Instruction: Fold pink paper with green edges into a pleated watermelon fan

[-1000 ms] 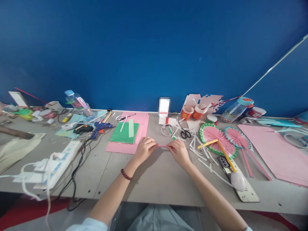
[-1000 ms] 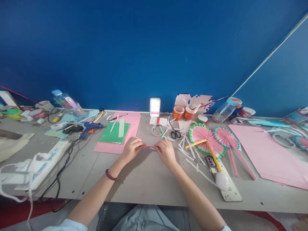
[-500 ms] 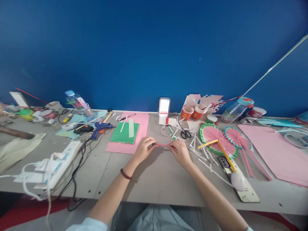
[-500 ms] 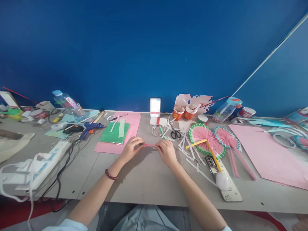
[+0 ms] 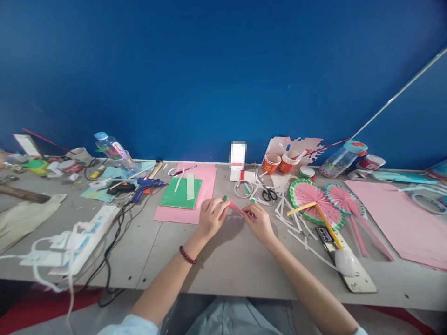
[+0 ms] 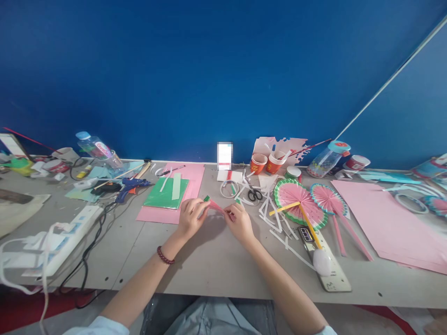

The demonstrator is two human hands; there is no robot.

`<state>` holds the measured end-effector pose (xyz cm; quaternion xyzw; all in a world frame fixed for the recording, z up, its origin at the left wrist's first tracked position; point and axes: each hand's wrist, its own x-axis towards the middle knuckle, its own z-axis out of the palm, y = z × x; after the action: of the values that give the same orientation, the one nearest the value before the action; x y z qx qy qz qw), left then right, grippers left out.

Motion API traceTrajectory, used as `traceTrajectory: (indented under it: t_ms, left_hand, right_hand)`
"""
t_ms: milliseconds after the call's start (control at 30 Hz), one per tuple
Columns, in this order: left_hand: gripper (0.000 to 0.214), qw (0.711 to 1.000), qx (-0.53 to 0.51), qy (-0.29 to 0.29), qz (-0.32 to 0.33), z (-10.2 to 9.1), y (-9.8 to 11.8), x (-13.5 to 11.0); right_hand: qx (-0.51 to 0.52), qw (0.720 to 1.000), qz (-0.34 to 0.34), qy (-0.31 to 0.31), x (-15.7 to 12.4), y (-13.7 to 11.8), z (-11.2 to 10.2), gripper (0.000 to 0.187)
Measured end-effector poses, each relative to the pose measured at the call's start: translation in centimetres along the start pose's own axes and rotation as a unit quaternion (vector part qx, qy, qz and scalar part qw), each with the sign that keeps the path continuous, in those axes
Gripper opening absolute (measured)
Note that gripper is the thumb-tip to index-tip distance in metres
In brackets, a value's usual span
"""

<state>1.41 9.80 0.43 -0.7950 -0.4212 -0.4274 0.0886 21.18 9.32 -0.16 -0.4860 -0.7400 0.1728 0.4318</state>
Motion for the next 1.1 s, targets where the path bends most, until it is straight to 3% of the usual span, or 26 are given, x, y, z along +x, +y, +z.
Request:
traceTrajectory:
  t_ms: [100,167,400,667,767,900,1000,1100]
  left_hand:
    - [0.015,0.995,-0.061,-0.08,0.029,0.2,1.1,0.0]
    - [0.018,0.986,-0.115,-0.119,-0.001,0.3,1.8,0.0]
    - [0.028,0.938,-0.264,-0.128,-0.182,0.3,2.3,0.0]
    - [0.044,0.905,-0.31,-0.168,-0.238,0.0,1.8,0.1]
    - [0.04,0.909,-0.301,-0.162,-0.239,0.2,1.6,-0.1]
    - [0.034,0.916,-0.29,-0.159,-0.226,0.6,1.1,-0.4]
    - [0.038,0.947,-0.231,-0.152,-0.163,0.7,0.7,-0.5]
    - [0.044,0.972,-0.162,-0.151,-0.083,0.6,0.4,-0.5]
  right_hand:
    - [0.017,0.999,0.03,0.034,-0.2,-0.5,0.4,0.016]
    - [0.032,0.998,0.035,0.043,-0.3,-0.9,0.6,0.017]
    - [0.09,0.996,0.002,-0.018,-0.4,-2.0,0.6,0.027]
    - [0.105,0.988,-0.025,-0.107,-0.5,-1.1,0.2,0.038]
    - [0.104,0.986,-0.037,-0.127,-0.5,-1.0,0.3,0.04]
    - [0.058,0.994,-0.046,-0.077,-0.4,-0.9,0.3,0.034]
    - [-0.008,0.999,-0.031,0.0,0.0,-0.4,-0.3,0.023]
    - [-0.066,0.996,-0.04,0.037,0.5,0.3,-1.4,0.025]
